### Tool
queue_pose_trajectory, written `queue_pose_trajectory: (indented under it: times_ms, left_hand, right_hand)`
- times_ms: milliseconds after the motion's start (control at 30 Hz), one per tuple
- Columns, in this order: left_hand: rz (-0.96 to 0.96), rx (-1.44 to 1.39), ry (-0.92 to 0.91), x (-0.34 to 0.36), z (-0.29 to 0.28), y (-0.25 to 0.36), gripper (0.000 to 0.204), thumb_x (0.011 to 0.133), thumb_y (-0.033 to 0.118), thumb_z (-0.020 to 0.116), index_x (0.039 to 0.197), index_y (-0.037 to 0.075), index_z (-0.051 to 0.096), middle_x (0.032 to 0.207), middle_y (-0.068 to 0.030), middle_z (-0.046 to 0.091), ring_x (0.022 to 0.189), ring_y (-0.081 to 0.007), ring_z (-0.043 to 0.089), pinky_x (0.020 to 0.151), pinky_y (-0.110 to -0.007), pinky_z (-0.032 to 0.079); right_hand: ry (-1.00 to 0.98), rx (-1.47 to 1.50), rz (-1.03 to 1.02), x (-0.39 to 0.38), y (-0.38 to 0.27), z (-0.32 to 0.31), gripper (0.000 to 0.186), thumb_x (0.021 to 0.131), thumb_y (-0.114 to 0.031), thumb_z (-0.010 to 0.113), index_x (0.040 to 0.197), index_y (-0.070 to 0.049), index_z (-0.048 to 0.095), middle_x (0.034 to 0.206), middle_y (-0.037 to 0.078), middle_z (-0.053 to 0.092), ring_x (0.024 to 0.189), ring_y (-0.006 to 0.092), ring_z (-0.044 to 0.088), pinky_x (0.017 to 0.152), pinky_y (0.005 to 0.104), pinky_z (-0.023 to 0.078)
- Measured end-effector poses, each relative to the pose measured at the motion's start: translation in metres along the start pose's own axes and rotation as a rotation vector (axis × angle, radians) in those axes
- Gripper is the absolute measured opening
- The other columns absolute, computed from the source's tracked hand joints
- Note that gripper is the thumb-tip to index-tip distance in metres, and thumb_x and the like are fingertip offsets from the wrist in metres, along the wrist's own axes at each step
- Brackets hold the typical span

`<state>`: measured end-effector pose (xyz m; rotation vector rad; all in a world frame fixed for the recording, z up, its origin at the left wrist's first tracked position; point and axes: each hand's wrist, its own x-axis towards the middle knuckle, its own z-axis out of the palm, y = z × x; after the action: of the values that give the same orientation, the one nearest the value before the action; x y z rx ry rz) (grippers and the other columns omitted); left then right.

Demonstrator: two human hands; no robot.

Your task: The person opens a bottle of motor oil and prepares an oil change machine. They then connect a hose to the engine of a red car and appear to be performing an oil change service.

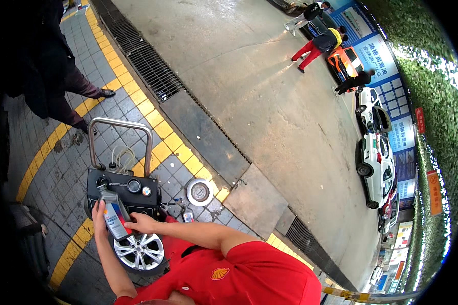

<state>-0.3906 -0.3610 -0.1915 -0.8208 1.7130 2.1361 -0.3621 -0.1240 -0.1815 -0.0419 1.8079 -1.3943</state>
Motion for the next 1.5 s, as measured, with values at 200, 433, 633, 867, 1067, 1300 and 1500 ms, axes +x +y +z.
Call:
queue_pose_trajectory:
  times_ms: [200,433,633,867,1067,1300,1500]
  left_hand:
    - [-0.030,0.031,0.003,0.008,-0.017,-0.011,0.089,0.097,0.048,0.077,0.156,-0.009,0.043,0.141,-0.0206,0.062,0.121,-0.0270,0.066,0.102,-0.038,0.053]
    - [-0.027,0.028,-0.065,0.008,-0.022,-0.007,0.088,0.098,0.049,0.076,0.155,-0.010,0.043,0.136,-0.0193,0.065,0.115,-0.0246,0.068,0.097,-0.036,0.055]
    - [-0.011,0.013,-0.070,0.005,-0.011,-0.003,0.078,0.100,0.045,0.074,0.150,-0.009,0.049,0.126,-0.0151,0.068,0.105,-0.0198,0.069,0.090,-0.032,0.057]
    - [0.001,-0.030,-0.063,0.020,-0.027,-0.027,0.082,0.099,0.045,0.075,0.155,-0.009,0.047,0.141,-0.0180,0.065,0.125,-0.0247,0.065,0.107,-0.037,0.050]
    - [-0.075,0.175,0.083,0.005,-0.019,-0.003,0.102,0.090,0.060,0.080,0.158,-0.007,0.045,0.145,-0.0237,0.062,0.127,-0.0268,0.064,0.109,-0.038,0.048]
    - [-0.059,0.113,0.018,0.006,-0.020,-0.006,0.097,0.092,0.053,0.081,0.155,-0.011,0.045,0.138,-0.0236,0.065,0.120,-0.0245,0.068,0.101,-0.035,0.055]
    - [-0.042,0.072,-0.015,-0.002,-0.005,0.010,0.076,0.096,0.049,0.079,0.143,-0.006,0.057,0.120,-0.0148,0.073,0.104,-0.0175,0.073,0.090,-0.031,0.058]
  right_hand:
    - [0.025,0.069,-0.043,0.003,0.006,0.012,0.064,0.100,-0.054,0.071,0.125,0.005,0.064,0.102,0.016,0.075,0.090,0.0229,0.072,0.078,0.0389,0.057]
    - [-0.027,0.060,0.041,-0.002,-0.008,0.010,0.063,0.102,-0.055,0.069,0.126,0.002,0.065,0.103,0.014,0.076,0.093,0.0212,0.073,0.081,0.0369,0.056]
    - [-0.003,0.040,0.034,-0.004,-0.006,0.006,0.064,0.101,-0.056,0.069,0.127,0.003,0.065,0.103,0.014,0.076,0.093,0.0207,0.073,0.082,0.0365,0.056]
    - [0.058,-0.182,-0.043,0.005,0.006,0.002,0.068,0.100,-0.060,0.067,0.123,0.003,0.067,0.111,0.024,0.074,0.102,0.0357,0.073,0.086,0.0449,0.057]
    - [0.008,-0.035,0.019,0.004,-0.004,0.015,0.059,0.101,-0.051,0.071,0.117,0.005,0.067,0.104,0.020,0.075,0.090,0.0275,0.074,0.078,0.0406,0.058]
    - [-0.066,0.115,0.112,0.000,-0.013,0.012,0.060,0.104,-0.043,0.072,0.129,0.009,0.060,0.110,0.019,0.076,0.092,0.0211,0.075,0.080,0.0345,0.059]
    - [-0.061,0.138,0.105,0.002,-0.009,0.007,0.063,0.103,-0.044,0.071,0.132,0.010,0.059,0.114,0.021,0.076,0.097,0.0230,0.075,0.084,0.0353,0.059]
